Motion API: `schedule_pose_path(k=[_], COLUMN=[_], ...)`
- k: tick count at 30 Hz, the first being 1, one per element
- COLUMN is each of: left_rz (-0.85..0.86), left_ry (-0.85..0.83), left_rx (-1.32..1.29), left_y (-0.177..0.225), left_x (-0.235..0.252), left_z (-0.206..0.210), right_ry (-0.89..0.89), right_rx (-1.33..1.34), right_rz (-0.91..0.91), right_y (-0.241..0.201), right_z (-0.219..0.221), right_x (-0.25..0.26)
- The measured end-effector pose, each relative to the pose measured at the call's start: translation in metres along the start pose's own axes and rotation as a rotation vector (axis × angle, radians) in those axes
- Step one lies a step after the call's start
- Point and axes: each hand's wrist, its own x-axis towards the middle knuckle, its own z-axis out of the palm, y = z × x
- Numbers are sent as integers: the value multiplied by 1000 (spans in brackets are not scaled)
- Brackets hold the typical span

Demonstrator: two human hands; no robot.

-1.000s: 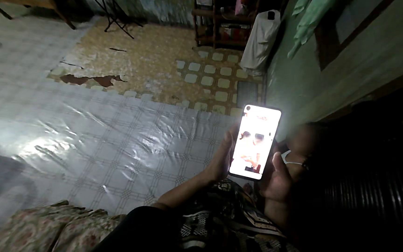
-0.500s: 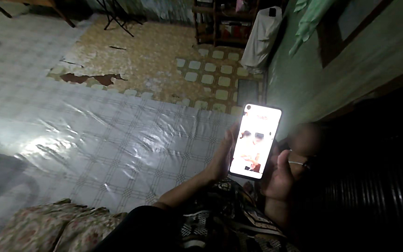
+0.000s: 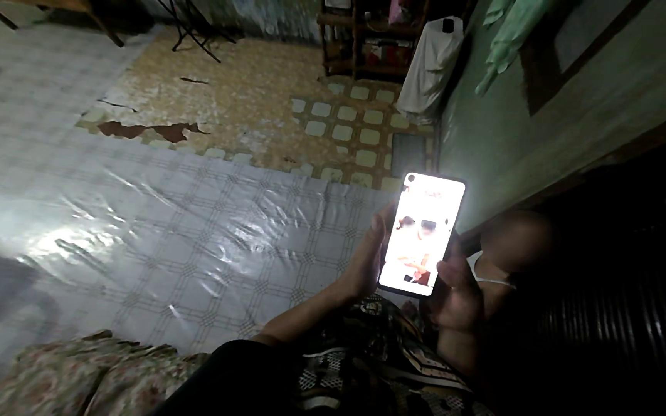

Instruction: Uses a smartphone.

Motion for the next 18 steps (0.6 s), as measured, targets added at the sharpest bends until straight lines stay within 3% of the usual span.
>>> schedule_pose_path(k=[4, 10, 18], left_rz=[4, 71, 67], left_ry=[-3, -30, -21], left_rx=[12, 2, -6], left_y=[1, -6, -3], left_x=[-1, 0, -3], left_z=[1, -1, 1], right_ry=[33, 201, 102], right_rx=[-174, -172, -89], right_rz=[6, 41, 10], right_y=[-4, -7, -7], right_z=[5, 16, 11], right_x=[-3, -1, -3])
